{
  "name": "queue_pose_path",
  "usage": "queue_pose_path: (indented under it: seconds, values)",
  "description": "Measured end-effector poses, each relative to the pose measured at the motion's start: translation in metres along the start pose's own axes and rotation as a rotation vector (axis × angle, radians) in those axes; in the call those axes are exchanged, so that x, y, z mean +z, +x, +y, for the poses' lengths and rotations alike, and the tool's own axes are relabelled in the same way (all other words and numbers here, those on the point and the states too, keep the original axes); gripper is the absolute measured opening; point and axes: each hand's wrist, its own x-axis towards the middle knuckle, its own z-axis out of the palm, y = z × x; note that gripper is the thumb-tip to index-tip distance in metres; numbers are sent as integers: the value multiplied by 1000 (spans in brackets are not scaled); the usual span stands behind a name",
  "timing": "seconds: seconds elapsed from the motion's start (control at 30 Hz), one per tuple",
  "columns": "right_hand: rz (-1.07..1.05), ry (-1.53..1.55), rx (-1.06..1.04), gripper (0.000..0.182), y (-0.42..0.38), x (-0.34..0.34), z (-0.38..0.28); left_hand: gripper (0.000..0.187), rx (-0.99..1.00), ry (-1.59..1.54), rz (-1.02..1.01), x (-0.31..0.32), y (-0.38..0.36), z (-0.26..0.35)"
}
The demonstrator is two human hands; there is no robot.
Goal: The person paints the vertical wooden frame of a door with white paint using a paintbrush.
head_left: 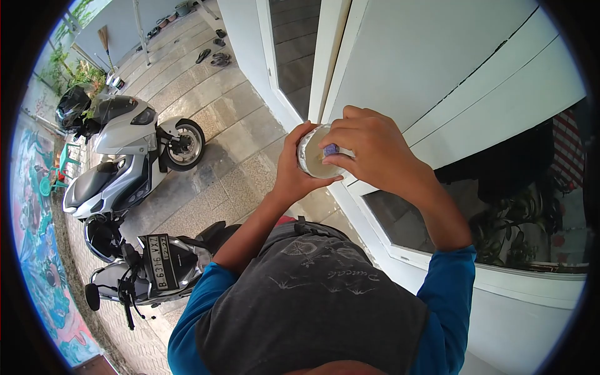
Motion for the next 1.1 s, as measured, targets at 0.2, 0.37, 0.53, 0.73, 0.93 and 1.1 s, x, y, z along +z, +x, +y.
queue_pose_path:
  seconds: [0.2,0.37,0.53,0.73,0.93,1.1]
  values:
    - [35,64,35,20,1,-4,2,110,-2,-3,-3,-2,-1,-3]
    - [203,253,263,22,-1,-22,4,111,-73,-95,29,-2,-7,-19]
    - [310,345,319,23,-5,-17,12,111,-121,-95,40,-4,-10,-28]
    - [251,206,231,22,-7,6,-2,110,-121,-67,28,-4,-11,-28]
    - [201,169,190,20,-6,15,-13,109,-116,-3,16,-5,-12,-22]
    - [232,160,175,19,-9,17,-15,108,-116,-13,16,-5,-13,-24]
